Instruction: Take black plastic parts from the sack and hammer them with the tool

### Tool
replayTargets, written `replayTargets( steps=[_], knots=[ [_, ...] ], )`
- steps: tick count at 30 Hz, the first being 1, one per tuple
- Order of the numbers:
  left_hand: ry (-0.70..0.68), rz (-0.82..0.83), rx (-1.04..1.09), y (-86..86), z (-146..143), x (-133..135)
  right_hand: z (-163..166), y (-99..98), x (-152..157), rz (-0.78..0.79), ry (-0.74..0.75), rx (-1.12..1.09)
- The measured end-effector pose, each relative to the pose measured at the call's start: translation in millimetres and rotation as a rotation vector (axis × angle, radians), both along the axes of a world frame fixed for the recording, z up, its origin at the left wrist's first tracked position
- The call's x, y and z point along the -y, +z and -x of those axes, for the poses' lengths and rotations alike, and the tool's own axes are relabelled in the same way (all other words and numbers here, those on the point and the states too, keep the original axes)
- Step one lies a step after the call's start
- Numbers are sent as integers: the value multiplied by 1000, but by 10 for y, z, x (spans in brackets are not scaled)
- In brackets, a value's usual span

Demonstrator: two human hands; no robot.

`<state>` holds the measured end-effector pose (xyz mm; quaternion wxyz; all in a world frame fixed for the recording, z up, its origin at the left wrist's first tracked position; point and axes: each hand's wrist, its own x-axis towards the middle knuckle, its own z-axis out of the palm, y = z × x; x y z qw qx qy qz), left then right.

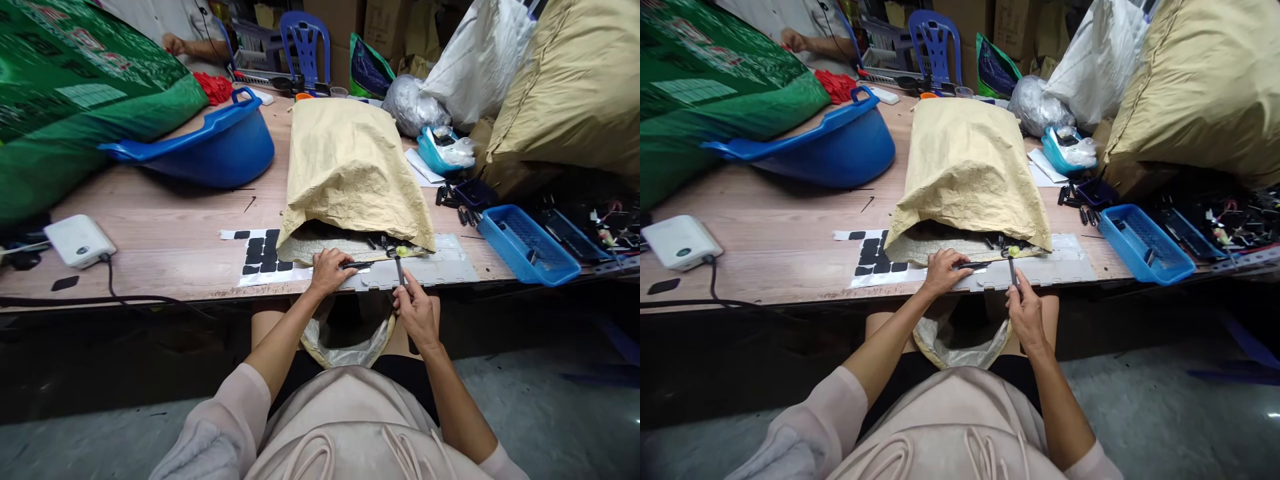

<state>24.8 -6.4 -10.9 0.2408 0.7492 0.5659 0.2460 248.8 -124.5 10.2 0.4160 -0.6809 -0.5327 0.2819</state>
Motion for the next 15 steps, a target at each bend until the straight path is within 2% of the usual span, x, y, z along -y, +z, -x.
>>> replayTargets(
  steps=[2,8,12,15],
  knots=[
    [-1,-1,-2,-6,-4,4,149,38,6,13,63,-66],
    [-24,-9,7,-3,2,18,360,-88,-41,-160,186,115],
    [-28,-9,13,-4,2,16,365,-214,-37,-183,198,156],
    [-25,-9,19,-11,-3,10,354,-220,-36,-157,190,150]
  ],
)
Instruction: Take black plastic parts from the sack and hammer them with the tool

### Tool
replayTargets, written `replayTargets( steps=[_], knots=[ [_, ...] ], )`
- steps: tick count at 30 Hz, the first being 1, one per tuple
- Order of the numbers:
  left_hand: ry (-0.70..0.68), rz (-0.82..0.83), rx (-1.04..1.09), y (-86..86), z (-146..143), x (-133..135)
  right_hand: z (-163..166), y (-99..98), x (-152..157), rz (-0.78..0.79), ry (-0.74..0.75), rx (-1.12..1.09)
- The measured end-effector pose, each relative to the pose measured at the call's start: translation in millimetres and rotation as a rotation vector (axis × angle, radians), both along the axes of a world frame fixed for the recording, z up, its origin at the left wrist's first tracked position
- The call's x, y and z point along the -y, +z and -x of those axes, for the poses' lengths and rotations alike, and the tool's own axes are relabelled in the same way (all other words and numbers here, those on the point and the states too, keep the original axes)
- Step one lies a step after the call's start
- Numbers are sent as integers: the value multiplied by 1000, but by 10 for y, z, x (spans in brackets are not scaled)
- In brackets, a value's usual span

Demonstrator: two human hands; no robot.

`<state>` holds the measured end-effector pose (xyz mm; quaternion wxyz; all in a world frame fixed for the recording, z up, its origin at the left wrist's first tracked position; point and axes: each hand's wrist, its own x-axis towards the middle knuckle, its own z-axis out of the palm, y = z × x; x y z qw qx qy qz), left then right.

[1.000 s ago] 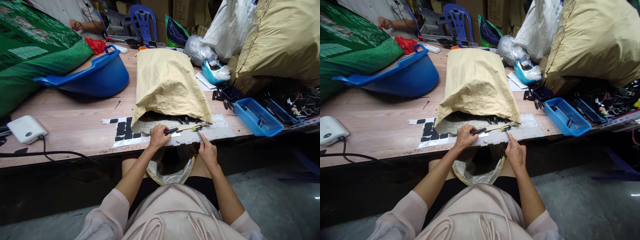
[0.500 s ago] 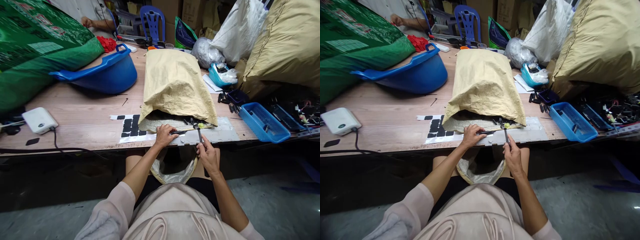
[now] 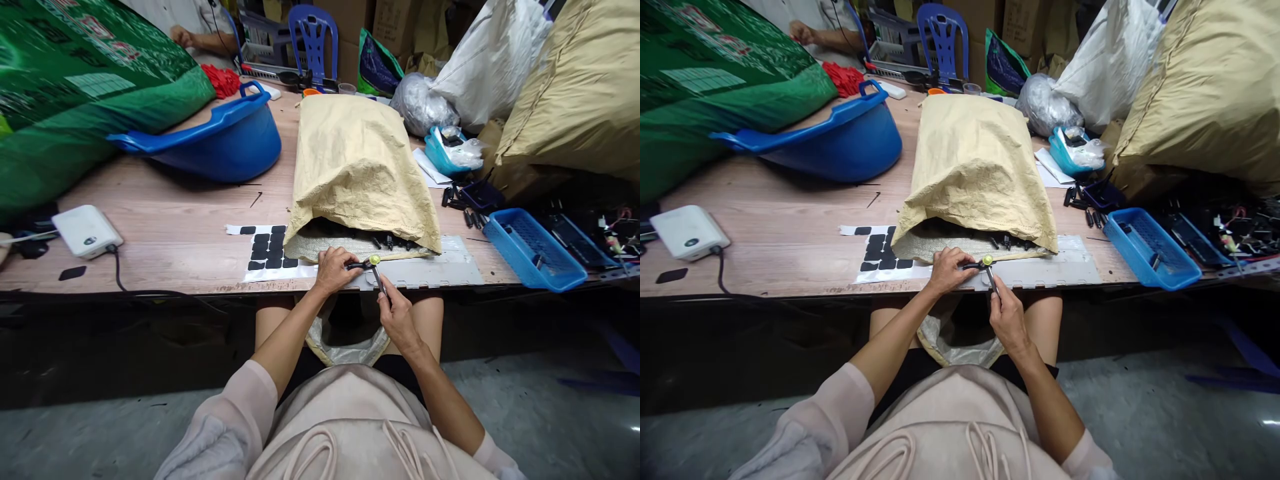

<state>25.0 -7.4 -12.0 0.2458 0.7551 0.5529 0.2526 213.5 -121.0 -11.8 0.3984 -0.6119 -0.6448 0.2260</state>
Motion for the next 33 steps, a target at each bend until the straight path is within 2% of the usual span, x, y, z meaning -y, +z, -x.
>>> replayTargets(
  steps=[8,15,21,26,30,33],
  knots=[
    [16,32,-2,-15,-15,-10,21,232,-35,-78,-37,72],
    [8,19,3,4,-20,-9,46,71,-27,-63,30,82],
    [4,21,7,20,-23,-7,137,141,-36,-118,34,49],
    [37,30,-13,50,-43,4,190,88,-43,-48,88,61],
    [22,44,-6,78,-45,17,40,111,-89,-59,-22,61],
    [17,42,-8,84,-38,21,-216,187,-130,-74,-148,171]
  ],
)
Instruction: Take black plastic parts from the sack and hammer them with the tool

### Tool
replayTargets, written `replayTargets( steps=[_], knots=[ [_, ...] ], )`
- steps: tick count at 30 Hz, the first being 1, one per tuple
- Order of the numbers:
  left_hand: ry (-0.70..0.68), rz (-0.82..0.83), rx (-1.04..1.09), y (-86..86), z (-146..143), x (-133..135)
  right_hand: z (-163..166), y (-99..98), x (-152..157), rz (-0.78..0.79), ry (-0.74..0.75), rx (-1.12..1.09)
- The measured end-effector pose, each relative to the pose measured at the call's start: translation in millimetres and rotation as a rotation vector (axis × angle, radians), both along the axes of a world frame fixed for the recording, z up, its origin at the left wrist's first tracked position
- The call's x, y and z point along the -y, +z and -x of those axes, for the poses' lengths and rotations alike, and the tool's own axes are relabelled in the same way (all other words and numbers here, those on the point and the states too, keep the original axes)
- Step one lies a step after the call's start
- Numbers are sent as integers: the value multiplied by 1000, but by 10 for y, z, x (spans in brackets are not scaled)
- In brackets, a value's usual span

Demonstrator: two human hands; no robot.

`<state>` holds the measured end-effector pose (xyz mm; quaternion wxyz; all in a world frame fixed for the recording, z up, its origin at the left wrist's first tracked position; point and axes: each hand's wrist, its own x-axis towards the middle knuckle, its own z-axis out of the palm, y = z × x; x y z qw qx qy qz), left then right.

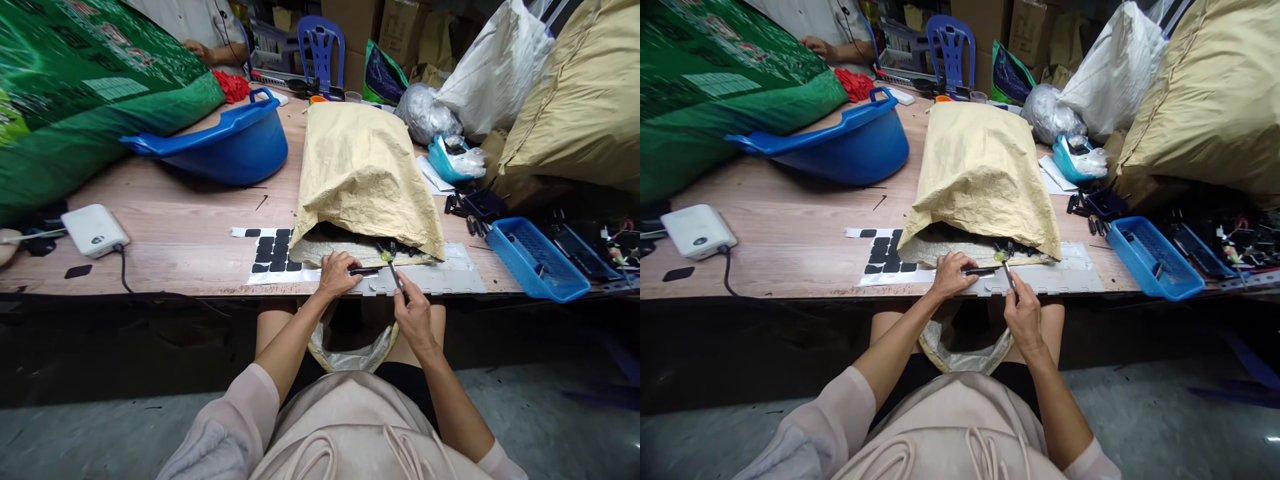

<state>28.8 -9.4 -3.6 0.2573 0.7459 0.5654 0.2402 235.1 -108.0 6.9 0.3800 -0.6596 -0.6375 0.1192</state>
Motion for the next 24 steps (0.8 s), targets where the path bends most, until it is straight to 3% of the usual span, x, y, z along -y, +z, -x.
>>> replayTargets(
  steps=[6,10,16,24],
  knots=[
    [-7,17,13,-14,14,-9,-548,-41,-33,120,-203,293],
    [-14,37,22,-20,28,-13,-724,-129,-99,64,-202,381],
    [-27,30,-5,-30,42,-20,-977,-89,-312,66,-142,515],
    [-17,-17,-79,-83,53,-44,-893,-129,-640,131,-234,493]
  ],
)
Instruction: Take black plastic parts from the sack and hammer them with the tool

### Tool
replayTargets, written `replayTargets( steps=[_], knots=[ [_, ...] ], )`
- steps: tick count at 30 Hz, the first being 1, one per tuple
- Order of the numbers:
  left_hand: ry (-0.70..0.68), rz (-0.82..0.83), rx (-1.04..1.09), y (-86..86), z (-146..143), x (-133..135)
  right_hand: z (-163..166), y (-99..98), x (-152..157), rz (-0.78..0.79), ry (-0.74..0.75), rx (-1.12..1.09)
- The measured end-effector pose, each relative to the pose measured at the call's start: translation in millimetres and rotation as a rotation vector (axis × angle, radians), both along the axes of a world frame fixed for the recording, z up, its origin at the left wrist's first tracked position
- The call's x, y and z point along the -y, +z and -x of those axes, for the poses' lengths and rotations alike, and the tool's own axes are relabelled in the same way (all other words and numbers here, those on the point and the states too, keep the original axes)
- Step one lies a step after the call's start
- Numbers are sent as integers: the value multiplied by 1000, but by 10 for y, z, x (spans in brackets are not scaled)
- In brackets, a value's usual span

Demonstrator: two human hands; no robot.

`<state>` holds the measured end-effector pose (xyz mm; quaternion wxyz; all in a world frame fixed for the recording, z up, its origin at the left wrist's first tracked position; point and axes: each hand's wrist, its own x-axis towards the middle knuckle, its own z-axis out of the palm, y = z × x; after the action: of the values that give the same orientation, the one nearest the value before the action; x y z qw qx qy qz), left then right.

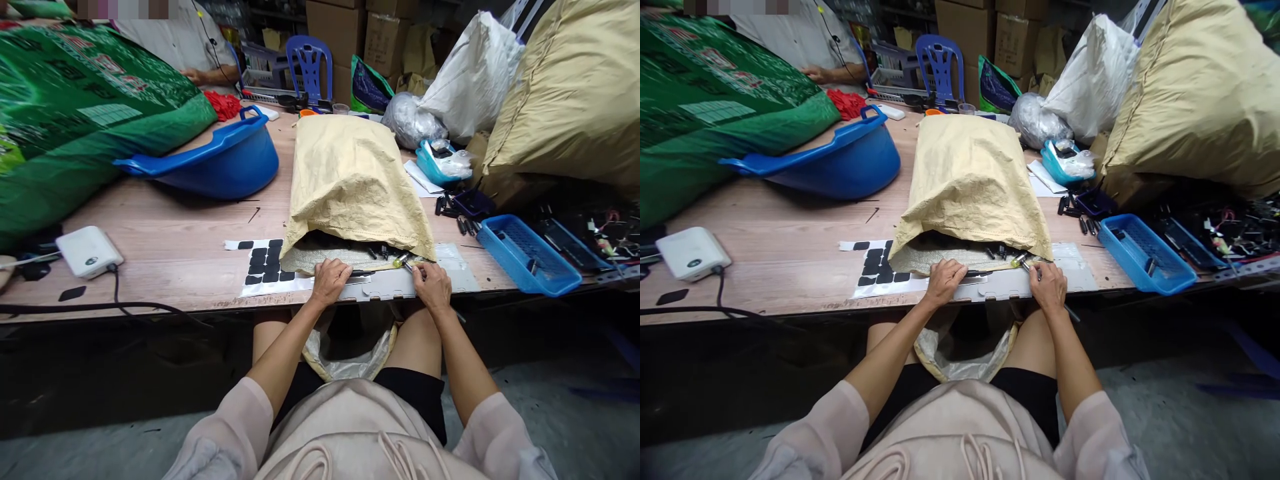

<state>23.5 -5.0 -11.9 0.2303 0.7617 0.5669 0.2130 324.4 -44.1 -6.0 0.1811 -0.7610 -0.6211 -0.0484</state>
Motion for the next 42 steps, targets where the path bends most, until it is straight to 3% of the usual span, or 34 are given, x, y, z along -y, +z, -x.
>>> replayTargets(
  steps=[5,8,10,13,16,18,20,23,26,29,32,35,38,42],
  knots=[
    [-37,-87,16,70,28,110,99,21,-49,31,-74,58],
    [-190,-213,93,66,54,411,122,43,-34,42,-66,84],
    [-337,-235,133,-26,69,684,143,55,-24,50,-76,98],
    [-442,-133,72,-286,77,1040,179,70,-15,69,-95,107],
    [-343,90,-105,-531,72,1190,201,79,-9,74,-98,115],
    [-225,271,-250,-576,64,1190,206,80,-3,74,-98,122],
    [-157,423,-373,-490,47,1154,208,77,3,74,-100,125],
    [-224,480,-387,-168,-15,1040,209,67,7,77,-107,128],
    [-256,301,-249,194,-138,757,210,62,5,76,-108,128],
    [-135,59,-172,390,-290,272,214,67,0,75,-104,122],
    [-139,-89,-184,390,-421,-228,219,75,-2,75,-104,117],
    [-204,-148,-252,316,-516,-535,227,74,-4,66,-104,119],
    [-200,-126,-275,277,-560,-615,233,68,-4,69,-107,124],
    [-198,-122,-251,285,-468,-506,241,67,2,76,-112,127]
  ],
)
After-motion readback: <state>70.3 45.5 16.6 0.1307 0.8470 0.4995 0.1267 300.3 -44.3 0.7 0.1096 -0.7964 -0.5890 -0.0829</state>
